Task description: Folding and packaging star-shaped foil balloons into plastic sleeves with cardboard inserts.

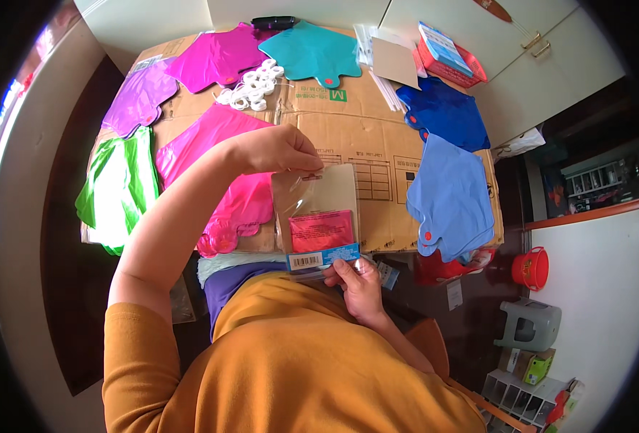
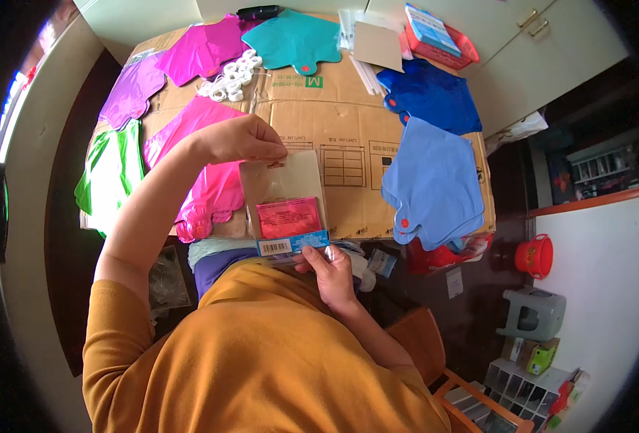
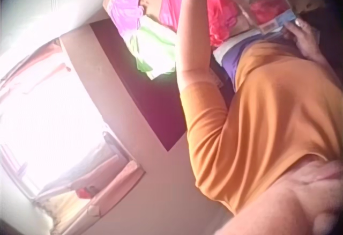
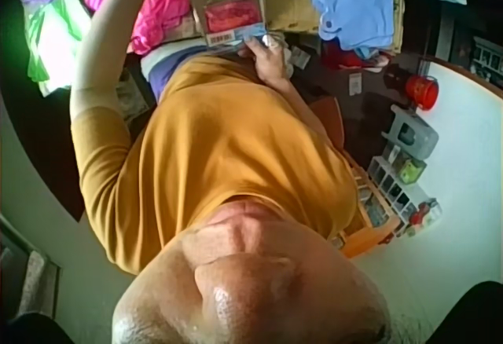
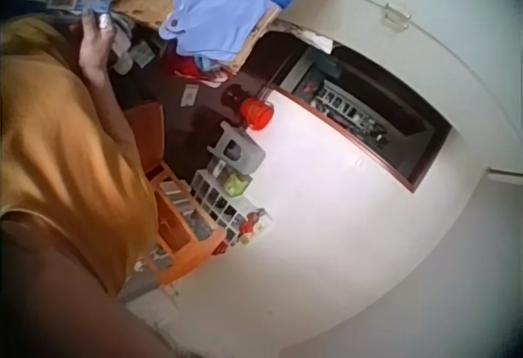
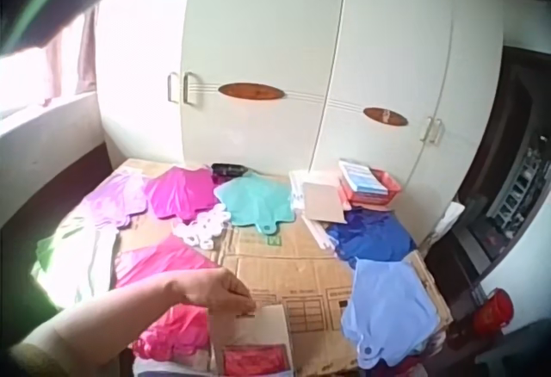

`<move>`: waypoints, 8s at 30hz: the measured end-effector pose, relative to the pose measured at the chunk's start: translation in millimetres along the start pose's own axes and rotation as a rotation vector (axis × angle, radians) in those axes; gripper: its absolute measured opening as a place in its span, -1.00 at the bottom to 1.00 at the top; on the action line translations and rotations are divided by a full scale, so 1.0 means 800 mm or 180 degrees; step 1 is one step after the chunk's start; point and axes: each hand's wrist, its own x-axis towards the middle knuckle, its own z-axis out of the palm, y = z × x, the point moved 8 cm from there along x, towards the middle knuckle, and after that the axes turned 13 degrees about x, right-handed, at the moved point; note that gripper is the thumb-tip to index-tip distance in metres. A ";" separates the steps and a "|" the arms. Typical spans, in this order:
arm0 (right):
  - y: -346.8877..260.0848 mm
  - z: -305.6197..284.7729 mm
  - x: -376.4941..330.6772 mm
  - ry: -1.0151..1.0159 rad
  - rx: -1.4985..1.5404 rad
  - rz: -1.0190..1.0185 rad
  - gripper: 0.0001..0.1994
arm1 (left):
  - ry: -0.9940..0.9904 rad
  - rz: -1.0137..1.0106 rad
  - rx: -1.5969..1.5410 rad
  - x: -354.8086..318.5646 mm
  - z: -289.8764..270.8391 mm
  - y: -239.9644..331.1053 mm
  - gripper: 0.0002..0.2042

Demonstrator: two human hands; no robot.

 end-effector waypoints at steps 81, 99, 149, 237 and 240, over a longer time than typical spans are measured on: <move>0.009 -0.016 -0.018 0.0016 0.0157 -0.0663 -0.88 | 0.0848 0.0253 -0.0335 -0.030 0.031 -0.009 -0.52; -0.020 0.000 -0.020 0.0338 -0.0192 -0.0756 -0.88 | 0.3136 0.1286 0.2864 -0.044 0.042 0.068 -0.65; -0.262 0.044 0.116 -0.0240 -0.3232 -0.1383 -0.84 | 0.1909 0.1943 0.2709 -0.062 0.119 0.066 -0.33; -0.114 0.053 -0.029 -0.1930 -0.5084 -0.2437 -0.90 | 0.1689 0.2168 0.1512 -0.082 0.130 0.047 -0.79; -0.094 0.057 -0.065 -0.2327 -0.4154 -0.1896 -0.94 | 0.1705 0.2194 0.1481 -0.083 0.131 0.045 -0.80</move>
